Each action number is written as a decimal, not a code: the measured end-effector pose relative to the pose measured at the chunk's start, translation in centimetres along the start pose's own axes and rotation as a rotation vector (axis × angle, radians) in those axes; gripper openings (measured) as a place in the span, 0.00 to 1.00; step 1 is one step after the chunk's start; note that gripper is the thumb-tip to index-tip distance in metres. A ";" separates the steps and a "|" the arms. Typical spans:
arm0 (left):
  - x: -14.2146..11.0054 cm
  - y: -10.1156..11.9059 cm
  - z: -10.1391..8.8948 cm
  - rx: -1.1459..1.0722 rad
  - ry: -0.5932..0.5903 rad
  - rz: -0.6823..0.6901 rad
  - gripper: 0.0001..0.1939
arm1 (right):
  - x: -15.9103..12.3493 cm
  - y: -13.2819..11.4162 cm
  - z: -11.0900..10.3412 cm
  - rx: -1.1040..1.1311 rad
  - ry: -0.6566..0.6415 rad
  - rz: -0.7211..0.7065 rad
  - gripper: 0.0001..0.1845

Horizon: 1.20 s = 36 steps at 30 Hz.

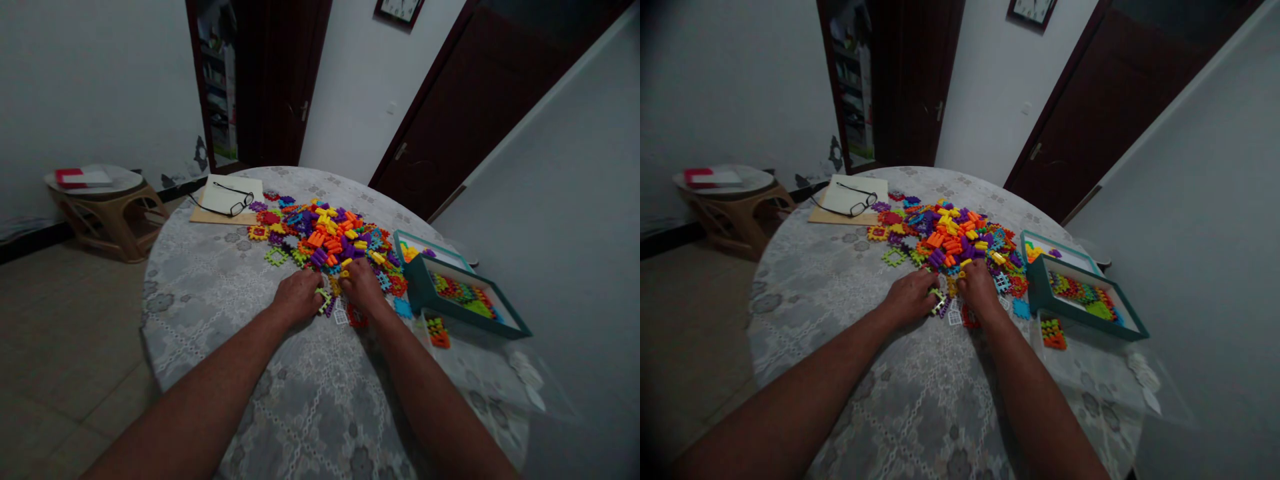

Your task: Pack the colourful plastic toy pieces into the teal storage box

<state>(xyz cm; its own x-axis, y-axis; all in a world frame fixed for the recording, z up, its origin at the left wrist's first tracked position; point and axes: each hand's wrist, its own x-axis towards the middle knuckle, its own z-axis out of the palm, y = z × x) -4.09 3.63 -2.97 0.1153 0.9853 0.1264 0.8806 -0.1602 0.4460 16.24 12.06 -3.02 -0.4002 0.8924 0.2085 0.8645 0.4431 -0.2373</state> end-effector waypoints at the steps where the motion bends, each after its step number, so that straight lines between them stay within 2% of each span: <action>1: 0.0 0.0 0.1 0.001 0.001 0.002 0.13 | -0.3 0.3 0.0 0.026 0.004 -0.026 0.12; 5: 0.1 -0.3 0.4 0.000 0.011 0.020 0.13 | -1.0 1.3 -0.4 0.123 -0.043 -0.135 0.14; 8: 0.1 -0.3 0.4 0.004 0.008 0.014 0.13 | -1.0 1.6 -1.1 0.191 -0.079 -0.115 0.11; 11: 0.1 -0.2 0.2 0.008 -0.004 0.010 0.13 | -0.5 1.6 -1.6 0.219 -0.006 -0.010 0.08; 14: 0.1 -0.1 0.0 0.006 -0.014 0.011 0.12 | -0.1 1.5 -1.3 0.197 0.090 -0.046 0.09; 18: 0.1 0.1 -0.3 0.012 -0.032 -0.009 0.12 | -0.3 1.1 -0.1 0.165 -0.011 -0.134 0.09; 22: 0.1 0.1 -0.3 0.014 -0.029 -0.008 0.10 | -1.0 0.7 0.8 0.199 0.048 -0.106 0.21; 24: 0.2 -0.1 -0.1 0.007 -0.019 0.008 0.10 | -1.4 0.5 0.9 0.199 0.068 -0.093 0.23; 29: 0.3 -0.4 0.2 0.014 -0.004 0.025 0.09 | -2.1 0.0 0.6 0.107 0.025 -0.043 0.14; 36: 0.4 -0.3 0.1 0.022 -0.015 0.020 0.11 | -1.6 1.0 -0.3 0.111 0.163 -0.107 0.12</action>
<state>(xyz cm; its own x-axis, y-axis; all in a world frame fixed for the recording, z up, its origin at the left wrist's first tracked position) -4.24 4.06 -3.17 0.1393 0.9827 0.1217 0.8882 -0.1783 0.4235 17.83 11.10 -3.33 -0.4254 0.8185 0.3862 0.7777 0.5488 -0.3065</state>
